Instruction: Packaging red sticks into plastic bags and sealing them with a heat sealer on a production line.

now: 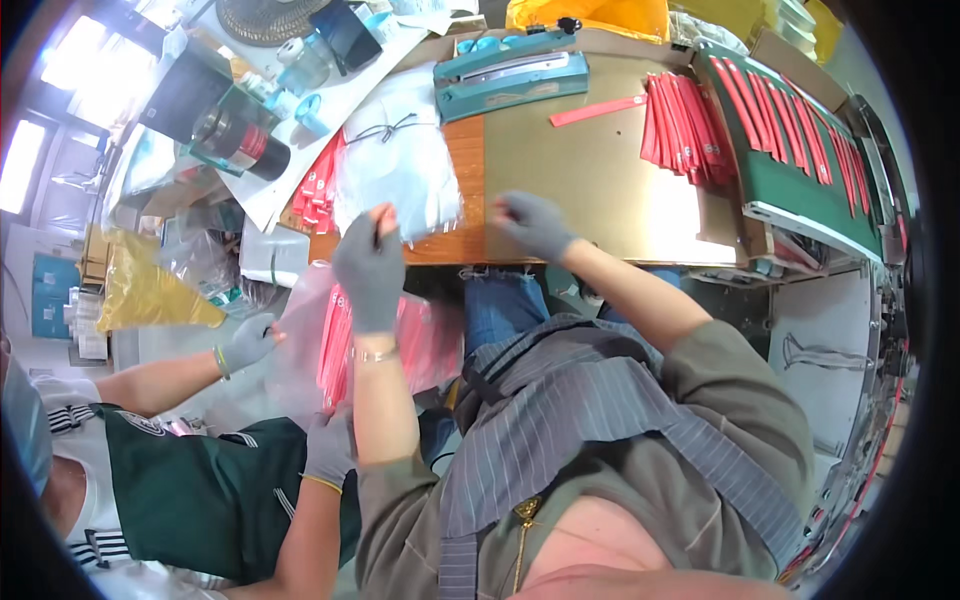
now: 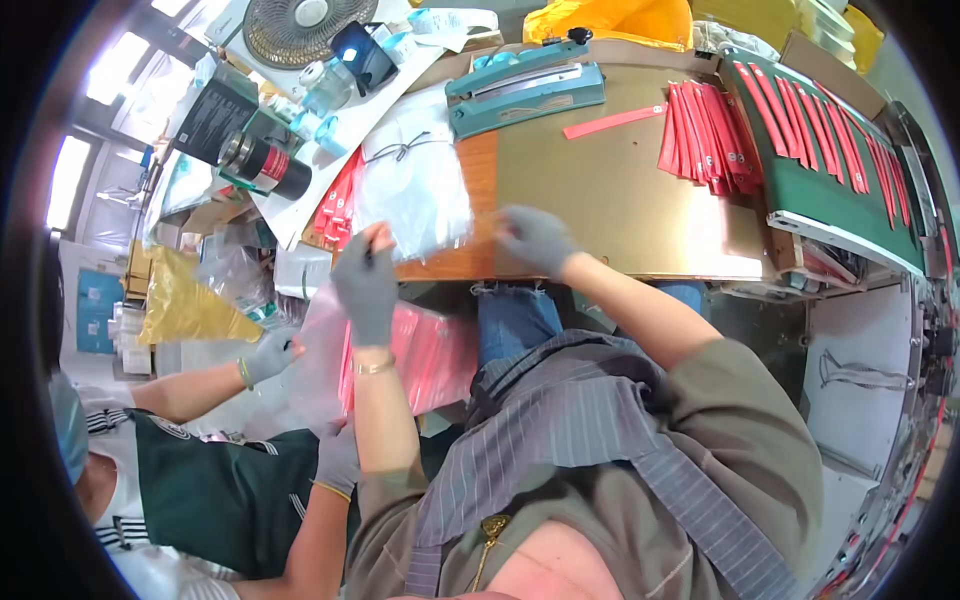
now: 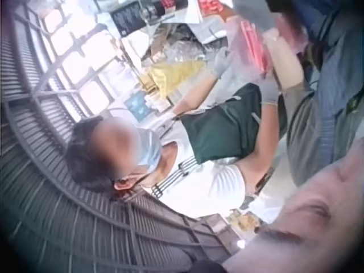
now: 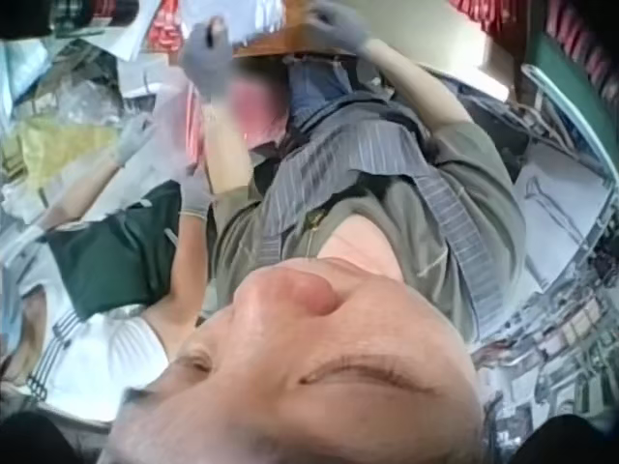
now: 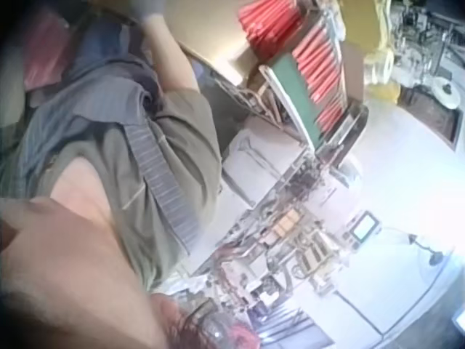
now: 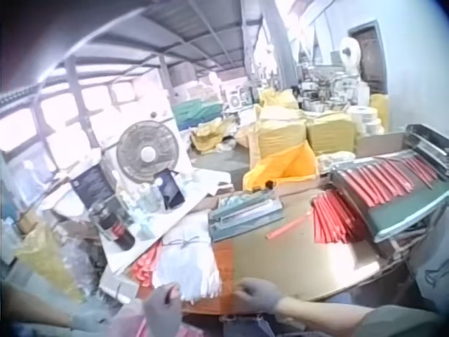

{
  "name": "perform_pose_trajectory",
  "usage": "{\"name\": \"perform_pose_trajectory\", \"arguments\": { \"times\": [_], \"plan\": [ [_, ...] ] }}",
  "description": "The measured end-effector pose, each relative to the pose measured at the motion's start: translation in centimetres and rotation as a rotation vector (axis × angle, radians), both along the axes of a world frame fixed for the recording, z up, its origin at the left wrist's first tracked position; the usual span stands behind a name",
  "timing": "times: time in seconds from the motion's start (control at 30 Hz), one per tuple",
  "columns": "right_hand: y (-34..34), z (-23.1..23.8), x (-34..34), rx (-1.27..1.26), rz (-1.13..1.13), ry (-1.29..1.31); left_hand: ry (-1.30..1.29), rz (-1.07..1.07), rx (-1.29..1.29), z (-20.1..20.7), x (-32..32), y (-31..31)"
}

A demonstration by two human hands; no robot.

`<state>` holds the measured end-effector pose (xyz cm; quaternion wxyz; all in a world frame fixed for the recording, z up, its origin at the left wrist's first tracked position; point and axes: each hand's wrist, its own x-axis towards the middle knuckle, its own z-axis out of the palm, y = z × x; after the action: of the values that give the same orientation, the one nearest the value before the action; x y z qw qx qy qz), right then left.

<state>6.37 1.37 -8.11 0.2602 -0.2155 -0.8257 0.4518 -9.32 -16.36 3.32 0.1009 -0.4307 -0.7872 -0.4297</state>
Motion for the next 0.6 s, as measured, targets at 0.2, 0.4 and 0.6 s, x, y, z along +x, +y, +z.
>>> {"name": "perform_pose_trajectory", "arguments": {
  "times": [0.2, 0.4, 0.6],
  "plan": [
    [2.8, -2.5, 14.0, 0.205, -0.441, -0.064, -0.212, -0.118, -0.876, -8.6, -11.9, 4.4],
    [3.5, -3.0, 17.0, 0.106, -0.472, -0.038, -0.581, -0.267, -0.512, -3.6, -11.0, 4.7],
    [3.9, 3.1, 9.2, -0.570, 0.034, 0.111, -0.768, -0.423, -0.015, -0.4, 4.4, 9.6]
  ]
}}
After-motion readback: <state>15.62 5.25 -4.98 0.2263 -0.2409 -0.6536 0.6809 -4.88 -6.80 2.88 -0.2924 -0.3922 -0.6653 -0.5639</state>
